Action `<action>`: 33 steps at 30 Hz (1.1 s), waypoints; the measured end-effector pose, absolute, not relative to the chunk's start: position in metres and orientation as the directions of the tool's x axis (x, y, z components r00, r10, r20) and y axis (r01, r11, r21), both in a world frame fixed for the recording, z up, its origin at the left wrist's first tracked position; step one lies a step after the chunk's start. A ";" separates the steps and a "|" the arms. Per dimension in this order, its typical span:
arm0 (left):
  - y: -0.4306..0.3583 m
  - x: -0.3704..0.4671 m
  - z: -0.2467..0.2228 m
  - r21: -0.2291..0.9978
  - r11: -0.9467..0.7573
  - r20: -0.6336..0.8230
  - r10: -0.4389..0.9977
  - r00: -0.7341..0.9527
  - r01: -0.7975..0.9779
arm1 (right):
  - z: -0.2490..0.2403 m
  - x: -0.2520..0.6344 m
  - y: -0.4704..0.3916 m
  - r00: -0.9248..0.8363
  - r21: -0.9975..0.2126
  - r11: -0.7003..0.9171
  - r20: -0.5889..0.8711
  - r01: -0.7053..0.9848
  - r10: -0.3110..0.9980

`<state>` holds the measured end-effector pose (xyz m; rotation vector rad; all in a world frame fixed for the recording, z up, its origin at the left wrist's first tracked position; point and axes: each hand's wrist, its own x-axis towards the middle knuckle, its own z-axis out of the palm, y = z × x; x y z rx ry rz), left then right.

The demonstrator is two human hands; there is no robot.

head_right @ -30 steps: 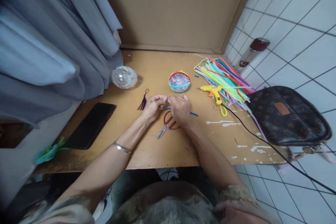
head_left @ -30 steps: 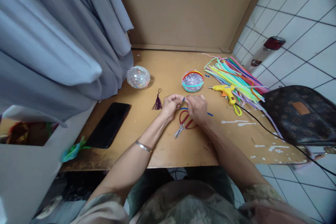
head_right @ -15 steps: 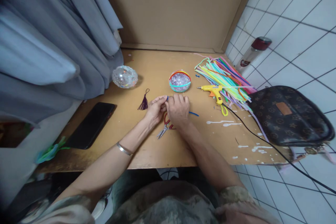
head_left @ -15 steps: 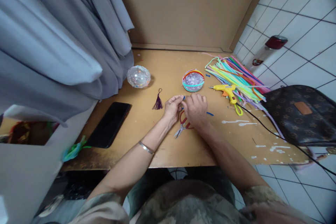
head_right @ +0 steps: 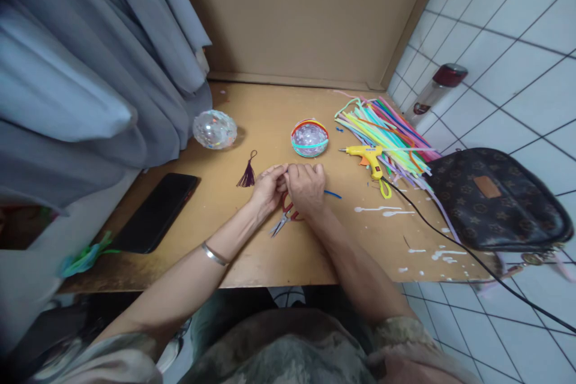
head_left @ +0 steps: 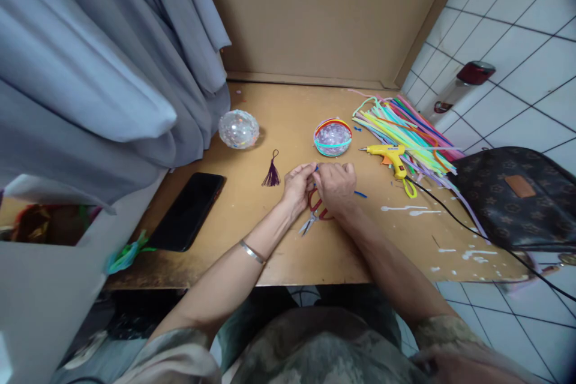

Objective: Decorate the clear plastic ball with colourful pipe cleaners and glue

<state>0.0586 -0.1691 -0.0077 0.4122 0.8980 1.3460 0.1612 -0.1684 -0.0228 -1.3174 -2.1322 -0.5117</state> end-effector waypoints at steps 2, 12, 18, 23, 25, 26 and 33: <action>-0.168 0.058 -0.008 0.710 0.222 -0.324 0.946 -0.030 -0.669 | -0.022 0.161 -0.168 -0.346 0.017 0.444 0.654 0.896 0.672; -0.166 0.058 -0.010 0.699 0.246 -0.344 0.939 -0.014 -0.672 | -0.021 0.168 -0.165 -0.339 -0.070 0.486 0.631 0.871 0.698; -0.166 0.059 -0.010 0.726 0.243 -0.295 0.955 0.029 -0.644 | -0.022 0.177 -0.161 -0.360 -0.096 0.524 0.623 0.846 0.695; -0.165 0.058 -0.011 0.757 0.229 -0.253 0.966 0.049 -0.612 | -0.022 0.182 -0.158 -0.366 -0.083 0.536 0.643 0.840 0.673; -0.164 0.057 -0.012 0.781 0.217 -0.233 0.971 0.049 -0.585 | -0.021 0.183 -0.157 -0.363 -0.100 0.536 0.632 0.838 0.685; -0.164 0.057 -0.013 0.796 0.211 -0.223 0.974 0.050 -0.567 | -0.020 0.184 -0.156 -0.361 -0.111 0.537 0.625 0.836 0.692; -0.158 0.044 -0.013 0.910 0.182 -0.146 0.982 0.123 -0.372 | -0.018 0.189 -0.153 -0.403 -0.143 0.587 0.598 0.797 0.693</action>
